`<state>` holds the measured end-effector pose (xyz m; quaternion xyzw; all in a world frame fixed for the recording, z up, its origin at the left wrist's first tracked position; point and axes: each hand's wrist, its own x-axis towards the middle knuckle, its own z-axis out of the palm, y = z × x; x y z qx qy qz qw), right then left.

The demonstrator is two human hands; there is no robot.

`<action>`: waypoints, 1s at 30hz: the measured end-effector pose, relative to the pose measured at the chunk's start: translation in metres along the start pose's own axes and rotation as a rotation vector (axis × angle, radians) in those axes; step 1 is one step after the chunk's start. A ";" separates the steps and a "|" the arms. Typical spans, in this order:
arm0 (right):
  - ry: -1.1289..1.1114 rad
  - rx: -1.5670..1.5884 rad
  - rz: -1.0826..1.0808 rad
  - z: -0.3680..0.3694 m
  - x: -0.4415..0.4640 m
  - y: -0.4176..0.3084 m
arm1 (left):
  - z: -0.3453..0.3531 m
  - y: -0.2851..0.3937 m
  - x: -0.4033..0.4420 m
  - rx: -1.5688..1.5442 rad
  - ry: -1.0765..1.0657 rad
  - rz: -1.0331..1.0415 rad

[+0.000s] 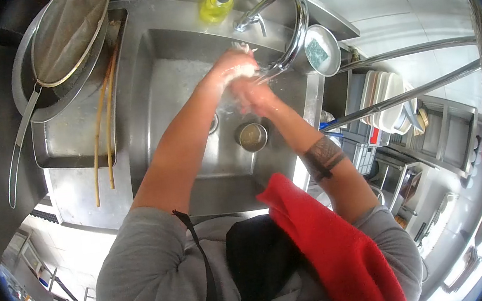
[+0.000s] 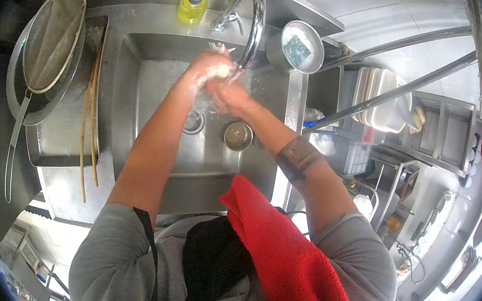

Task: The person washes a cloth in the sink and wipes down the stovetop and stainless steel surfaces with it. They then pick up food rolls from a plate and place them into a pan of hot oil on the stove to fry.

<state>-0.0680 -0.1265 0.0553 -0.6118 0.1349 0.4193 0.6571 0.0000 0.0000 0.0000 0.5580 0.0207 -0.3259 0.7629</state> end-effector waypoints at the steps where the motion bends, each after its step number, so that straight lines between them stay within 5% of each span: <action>1: 0.085 -0.433 0.089 0.008 0.008 -0.003 | -0.003 0.002 -0.002 0.616 -0.020 0.219; 2: 0.171 -0.866 0.177 0.016 0.012 -0.004 | -0.005 0.003 -0.004 1.231 -0.044 0.435; 3: 0.201 -0.898 0.195 0.005 0.005 -0.003 | 0.013 -0.001 0.011 1.195 -0.041 0.470; 5: 0.459 -1.487 -0.069 0.011 0.006 0.025 | 0.020 -0.032 0.017 0.760 0.330 -0.113; 7: 0.334 -1.592 -0.091 0.009 0.017 0.032 | 0.010 -0.044 0.005 1.015 0.217 0.021; 9: 0.211 -1.686 -0.096 0.005 0.022 0.026 | 0.016 -0.053 0.005 0.733 0.578 -0.091; 12: 0.105 -1.234 -0.059 -0.004 0.015 0.013 | -0.003 -0.065 -0.001 0.295 0.455 -0.094; 13: 0.063 -0.691 0.106 -0.016 0.016 0.016 | -0.009 -0.060 -0.013 0.299 0.453 -0.104; 14: 0.022 -0.144 0.251 -0.023 0.018 0.021 | -0.015 -0.053 -0.026 -0.043 0.385 -0.119; 16: -0.010 0.051 0.202 -0.005 -0.005 -0.006 | -0.015 -0.041 -0.048 -0.567 0.297 -0.139; 21: 0.058 0.291 0.124 0.016 -0.034 -0.033 | -0.012 -0.062 -0.051 -0.527 0.310 -0.190; 23: 0.145 -0.394 0.131 0.014 -0.032 -0.041 | -0.007 -0.060 -0.062 -0.520 0.286 -0.246; 24: 0.115 -0.976 0.062 0.014 -0.029 -0.053 | -0.006 -0.062 -0.066 -0.510 0.242 -0.215; 25: 0.124 -0.969 0.061 0.013 -0.026 -0.048 | -0.007 -0.062 -0.066 -0.504 0.198 -0.178; 28: 0.423 -1.340 -0.396 0.009 -0.023 -0.040 | -0.011 -0.072 -0.065 -0.458 0.259 -0.238; 30: 0.387 -1.070 -0.267 0.001 -0.024 -0.044 | -0.021 -0.077 -0.064 -0.309 0.360 -0.283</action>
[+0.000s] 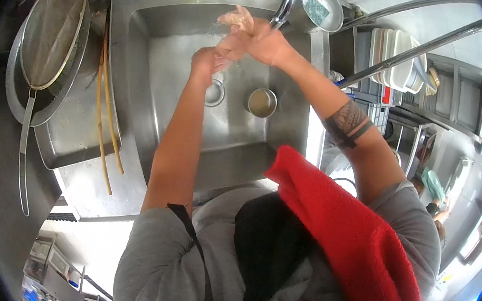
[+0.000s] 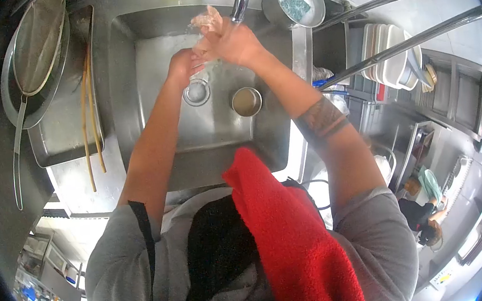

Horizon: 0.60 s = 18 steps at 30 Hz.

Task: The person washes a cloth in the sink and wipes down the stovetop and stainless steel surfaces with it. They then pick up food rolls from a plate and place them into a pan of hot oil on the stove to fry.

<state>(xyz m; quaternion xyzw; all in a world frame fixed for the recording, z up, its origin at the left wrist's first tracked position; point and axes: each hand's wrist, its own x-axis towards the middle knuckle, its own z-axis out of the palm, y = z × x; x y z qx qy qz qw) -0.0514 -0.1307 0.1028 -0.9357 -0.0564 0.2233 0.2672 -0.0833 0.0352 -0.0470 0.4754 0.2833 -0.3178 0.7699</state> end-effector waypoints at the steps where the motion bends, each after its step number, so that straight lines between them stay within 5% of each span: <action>1: -0.023 0.083 0.047 -0.003 0.001 0.002 | -0.004 -0.001 0.001 0.133 0.125 -0.009; 2: 0.022 -0.030 -0.027 -0.004 -0.001 0.005 | -0.009 -0.004 0.001 0.133 0.125 -0.004; 4: 0.070 -0.146 -0.108 -0.011 -0.005 -0.004 | -0.016 -0.011 0.002 0.734 0.384 0.419; 6: -0.023 -0.124 0.078 -0.020 -0.010 -0.017 | -0.013 -0.014 0.005 0.697 0.285 0.507; 10: 0.081 -0.264 -0.091 -0.030 -0.026 -0.040 | 0.003 -0.004 -0.014 0.613 0.136 0.620; 14: 0.071 -0.160 -0.105 -0.023 -0.005 -0.003 | 0.008 -0.001 -0.025 0.678 0.256 0.663; 16: 0.016 -0.085 -0.137 -0.029 -0.012 -0.010 | 0.021 0.003 -0.042 0.703 0.208 1.016; 18: -0.040 0.041 -0.211 -0.028 -0.019 -0.016 | 0.047 0.010 -0.061 0.579 0.104 1.043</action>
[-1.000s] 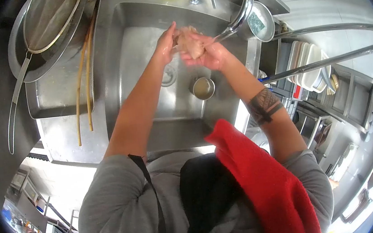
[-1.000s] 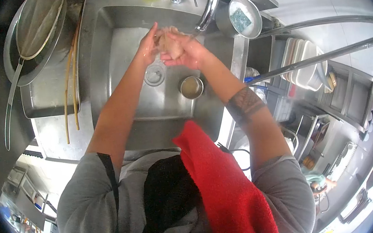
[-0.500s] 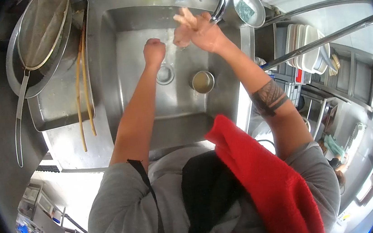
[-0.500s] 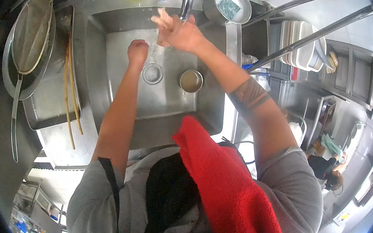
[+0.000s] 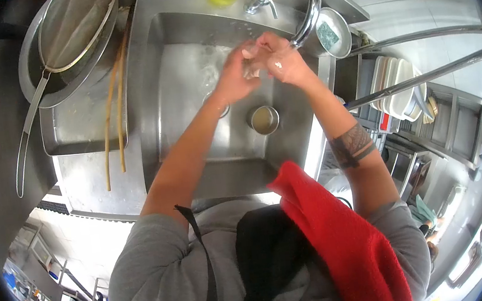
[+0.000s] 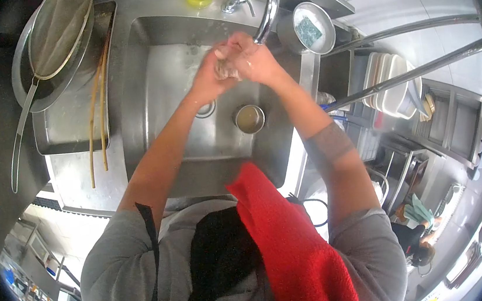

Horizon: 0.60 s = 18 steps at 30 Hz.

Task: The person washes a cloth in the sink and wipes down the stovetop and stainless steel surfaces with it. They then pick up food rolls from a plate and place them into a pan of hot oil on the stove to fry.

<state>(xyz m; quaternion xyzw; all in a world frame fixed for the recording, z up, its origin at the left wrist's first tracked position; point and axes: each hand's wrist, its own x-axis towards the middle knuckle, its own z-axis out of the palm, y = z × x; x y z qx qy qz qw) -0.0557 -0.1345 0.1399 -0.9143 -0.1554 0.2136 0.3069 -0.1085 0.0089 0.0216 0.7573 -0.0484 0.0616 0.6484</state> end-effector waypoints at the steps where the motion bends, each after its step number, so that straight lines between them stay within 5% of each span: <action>1: -0.018 0.042 -0.028 0.001 -0.002 -0.005 | 0.007 0.008 0.002 -0.154 -0.025 0.032; 2: -0.004 0.350 0.110 0.003 -0.005 -0.012 | 0.013 0.005 0.006 -0.151 -0.013 0.034; 3: 0.008 0.654 0.252 0.003 -0.009 -0.020 | 0.022 -0.010 0.010 -0.124 -0.145 -0.185; 4: 0.038 0.750 0.241 -0.005 -0.018 -0.032 | 0.030 -0.028 0.013 -0.099 -0.277 -0.403; 5: 0.029 0.742 0.233 -0.013 -0.030 -0.034 | 0.040 -0.054 0.015 -0.101 -0.263 -0.400; 7: -0.025 1.265 0.250 -0.035 -0.054 -0.027 | 0.056 -0.101 0.018 -0.045 -0.057 0.181; 8: -0.035 1.265 0.245 -0.039 -0.066 -0.020 | 0.047 -0.094 0.025 -0.038 -0.049 0.180; 10: 0.021 1.062 0.328 -0.034 -0.087 0.008 | 0.025 -0.054 0.049 -0.132 -0.309 -0.262; 11: 0.025 1.061 0.331 -0.023 -0.089 0.028 | 0.022 -0.039 0.060 -0.135 -0.313 -0.261; 12: -0.083 0.593 0.426 -0.012 -0.089 0.050 | 0.021 -0.024 0.073 -0.110 -0.288 -0.262; 15: -0.096 0.434 0.561 0.005 -0.076 0.041 | 0.048 -0.016 0.091 -0.087 -0.287 -0.169; 17: -0.140 1.649 0.622 0.020 -0.044 0.051 | 0.038 0.031 0.072 0.334 -0.301 0.230; 18: -0.141 1.658 0.616 0.025 -0.031 0.043 | 0.046 0.028 0.062 0.129 -0.276 0.235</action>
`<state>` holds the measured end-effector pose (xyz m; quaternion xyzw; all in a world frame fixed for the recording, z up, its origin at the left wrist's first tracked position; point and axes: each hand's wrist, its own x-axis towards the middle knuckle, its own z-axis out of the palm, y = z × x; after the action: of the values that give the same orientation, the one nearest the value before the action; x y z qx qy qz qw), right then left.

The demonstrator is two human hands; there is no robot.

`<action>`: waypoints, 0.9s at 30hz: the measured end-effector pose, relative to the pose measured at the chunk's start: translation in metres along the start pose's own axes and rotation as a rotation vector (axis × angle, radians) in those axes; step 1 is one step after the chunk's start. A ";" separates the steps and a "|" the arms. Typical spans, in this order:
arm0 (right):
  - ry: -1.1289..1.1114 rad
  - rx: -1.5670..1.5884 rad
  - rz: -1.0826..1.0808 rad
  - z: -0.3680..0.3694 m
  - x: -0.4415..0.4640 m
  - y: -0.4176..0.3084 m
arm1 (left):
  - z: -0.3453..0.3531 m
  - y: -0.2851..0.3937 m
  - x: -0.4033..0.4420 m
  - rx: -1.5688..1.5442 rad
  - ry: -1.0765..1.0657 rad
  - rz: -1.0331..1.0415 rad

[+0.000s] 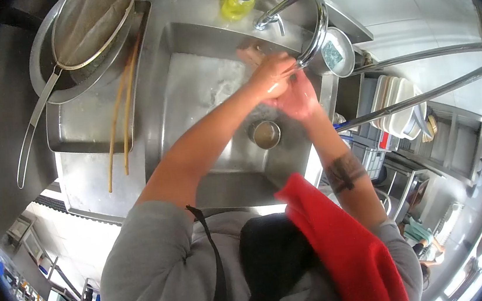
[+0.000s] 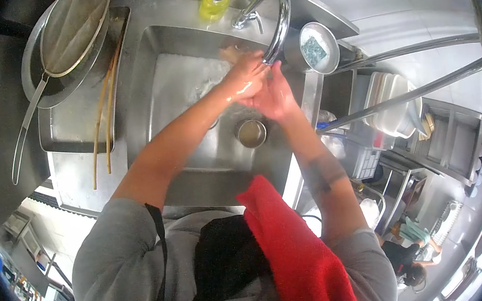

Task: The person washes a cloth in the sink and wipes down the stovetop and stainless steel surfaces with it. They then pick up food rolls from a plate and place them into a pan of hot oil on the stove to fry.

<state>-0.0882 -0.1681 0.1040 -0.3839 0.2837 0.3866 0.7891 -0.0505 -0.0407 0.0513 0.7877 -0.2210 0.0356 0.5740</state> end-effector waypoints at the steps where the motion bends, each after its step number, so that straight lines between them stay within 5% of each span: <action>1: -0.088 0.154 -0.075 0.015 0.010 0.000 | -0.001 0.006 -0.007 0.007 -0.006 -0.001; 3: -0.179 0.316 -0.150 0.010 0.034 -0.005 | -0.005 0.018 -0.019 0.070 -0.020 0.072; 5: -0.399 0.355 0.008 -0.047 0.080 -0.009 | -0.015 0.034 -0.032 0.103 -0.024 0.103; 7: -0.492 0.371 0.132 -0.062 0.095 -0.012 | -0.038 0.053 -0.045 -0.192 0.007 0.135; 10: -0.192 -0.289 -0.239 -0.036 0.072 -0.005 | -0.073 0.054 -0.048 -0.625 -0.043 -0.153; 12: -0.177 -0.034 -0.077 -0.034 0.069 -0.009 | -0.085 0.026 -0.044 -0.874 -0.067 -0.351; 14: -0.311 0.297 0.257 -0.022 0.068 -0.022 | -0.082 -0.033 -0.036 -1.407 0.162 -0.463; 15: -0.308 0.293 0.255 -0.017 0.067 -0.024 | -0.079 -0.055 -0.032 -1.412 0.163 -0.459; 17: -0.649 0.055 0.281 -0.007 0.063 -0.023 | -0.067 -0.082 -0.027 -1.459 0.024 -0.514; 19: -0.518 0.101 0.144 0.011 0.051 -0.017 | -0.059 -0.070 -0.030 -1.549 -0.050 -0.357; 21: -0.398 0.145 0.018 0.036 0.039 -0.004 | -0.046 -0.047 -0.034 -2.260 0.188 -0.579; 24: -0.310 0.441 -0.245 0.067 0.025 0.020 | -0.017 -0.021 -0.022 -2.275 0.094 -0.342; 27: -0.477 0.661 -0.077 0.045 0.032 0.026 | -0.014 -0.013 -0.021 -1.915 0.221 -0.271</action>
<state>-0.0856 -0.1073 0.0945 -0.0197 0.1873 0.3227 0.9276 -0.0614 -0.0182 0.0383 -0.0014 -0.0088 -0.1519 0.9884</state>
